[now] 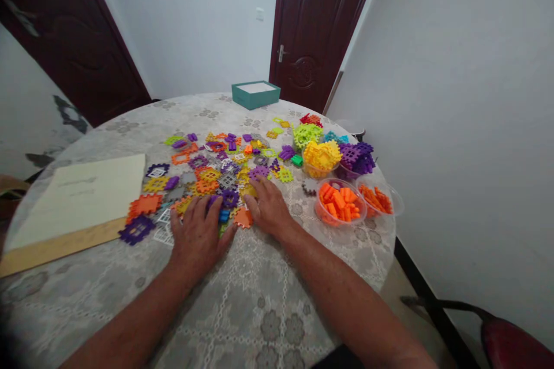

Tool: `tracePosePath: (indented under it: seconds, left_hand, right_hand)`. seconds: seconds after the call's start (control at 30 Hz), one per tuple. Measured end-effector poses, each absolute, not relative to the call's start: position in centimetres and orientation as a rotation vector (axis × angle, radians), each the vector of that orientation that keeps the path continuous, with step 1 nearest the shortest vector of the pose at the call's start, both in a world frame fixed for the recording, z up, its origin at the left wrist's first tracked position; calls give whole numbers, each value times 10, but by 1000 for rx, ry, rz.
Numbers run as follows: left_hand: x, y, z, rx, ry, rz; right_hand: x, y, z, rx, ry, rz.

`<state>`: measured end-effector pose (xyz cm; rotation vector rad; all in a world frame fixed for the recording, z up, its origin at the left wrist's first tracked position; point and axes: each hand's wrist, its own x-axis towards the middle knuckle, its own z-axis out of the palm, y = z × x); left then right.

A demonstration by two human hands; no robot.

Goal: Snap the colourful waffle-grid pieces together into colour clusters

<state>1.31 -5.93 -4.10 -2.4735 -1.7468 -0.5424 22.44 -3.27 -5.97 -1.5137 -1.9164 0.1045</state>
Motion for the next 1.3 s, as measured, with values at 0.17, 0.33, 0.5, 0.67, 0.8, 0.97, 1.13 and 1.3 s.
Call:
tracePosePath:
  seconds: [0.17,0.33,0.5,0.67,0.8,0.97,1.13,1.3]
  left_hand:
    - [16,-61,-38,-2455,-1718,-491]
    - [15,-59,-44,-2441,-1706,-492]
    - [15,-57,-49,-2439,-1717,-496]
    - [15,-57,-45,-2413,-1682,-484]
    - [15,-56,-44,-2394,-1677,-486]
    - [19,-56,-44,-2411,-1690,-481]
    - [20,-56,-44,-2431,-1677,-488]
    - [19,-55,-45,-2448,-1670,-495]
  right_hand:
    - [247,-12,-62,-1772,-1671,-159]
    - [247,6,-72,-2045,-1560,-67]
    - [239,7,-77,-1657,-1892,140]
    - [249,2,-76,-1310,-1793,312]
    - [257,0,-72,-1345,-1496,464]
    - [256,-1,-71,-1237,-1553,542]
    - [254,3,-71,-1181,-1482,613]
    - [246,6,-71,-1155,-1443,653]
